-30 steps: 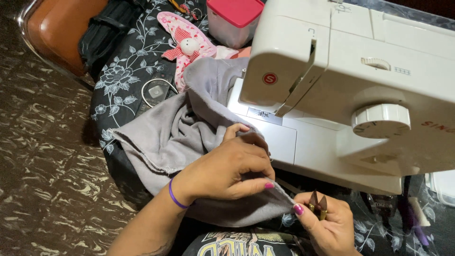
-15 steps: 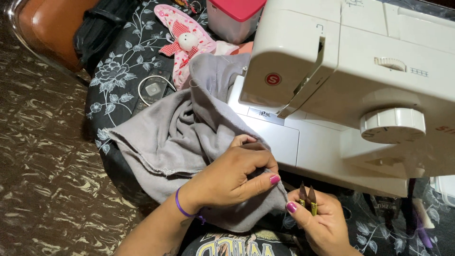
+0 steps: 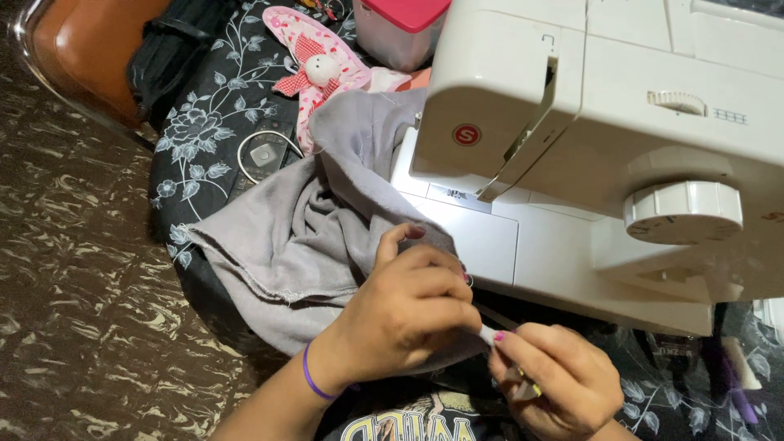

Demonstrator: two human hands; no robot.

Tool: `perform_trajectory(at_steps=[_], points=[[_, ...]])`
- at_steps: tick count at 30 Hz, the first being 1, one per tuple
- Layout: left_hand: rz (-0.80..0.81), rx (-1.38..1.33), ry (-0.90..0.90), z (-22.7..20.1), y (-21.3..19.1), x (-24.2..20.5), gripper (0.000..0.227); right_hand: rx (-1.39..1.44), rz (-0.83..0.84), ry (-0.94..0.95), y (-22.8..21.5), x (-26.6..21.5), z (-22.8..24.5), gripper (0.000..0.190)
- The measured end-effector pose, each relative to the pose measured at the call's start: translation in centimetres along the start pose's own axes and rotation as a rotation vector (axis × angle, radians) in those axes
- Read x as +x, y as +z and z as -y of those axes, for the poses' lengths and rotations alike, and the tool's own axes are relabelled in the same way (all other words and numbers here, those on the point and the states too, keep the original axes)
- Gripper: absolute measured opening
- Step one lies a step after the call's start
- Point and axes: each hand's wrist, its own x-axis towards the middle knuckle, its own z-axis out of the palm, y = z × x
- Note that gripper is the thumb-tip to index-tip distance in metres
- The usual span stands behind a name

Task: Trimming loose threads from a grey fabric garment using small scissors near a sewing machine.

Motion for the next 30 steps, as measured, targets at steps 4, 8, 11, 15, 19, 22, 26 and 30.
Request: perform_trajectory(at_steps=[4, 8, 11, 15, 19, 22, 26, 30], points=[[-0.157, 0.085, 0.050, -1.4, -0.1, 0.2, 0.021, -0.080, -0.007, -0.072, -0.6, -0.2, 0.4, 0.010], [-0.237, 0.100, 0.049, -1.5, 0.3, -0.4, 0.030, -0.065, 0.146, -0.176, -1.5, 0.1, 0.3, 0.012], [-0.323, 0.090, 0.057, -1.3, 0.7, -0.7, 0.026, -0.068, 0.129, -0.215, -1.3, 0.3, 0.7, 0.013], [-0.370, 0.054, 0.048, -1.6, 1.0, -0.9, 0.027, -0.102, 0.127, -0.237, -1.3, 0.4, 1.0, 0.014], [-0.330, 0.046, 0.006, -2.1, 1.7, -1.6, 0.012, -0.094, 0.126, -0.223, -1.1, 0.2, 1.3, 0.018], [-0.319, -0.022, -0.082, -2.7, 2.3, -2.2, 0.008, -0.107, 0.106, -0.208, -1.0, 0.3, 1.5, 0.015], [-0.210, -0.146, -0.127, -3.9, 1.6, -2.3, 0.038, -0.124, 0.107, -0.238, -0.9, 0.5, 1.6, 0.016], [-0.133, -0.249, -0.157, -4.6, 1.1, -1.9, 0.022, -0.115, 0.156, -0.268, -1.4, 0.0, 1.4, 0.025]])
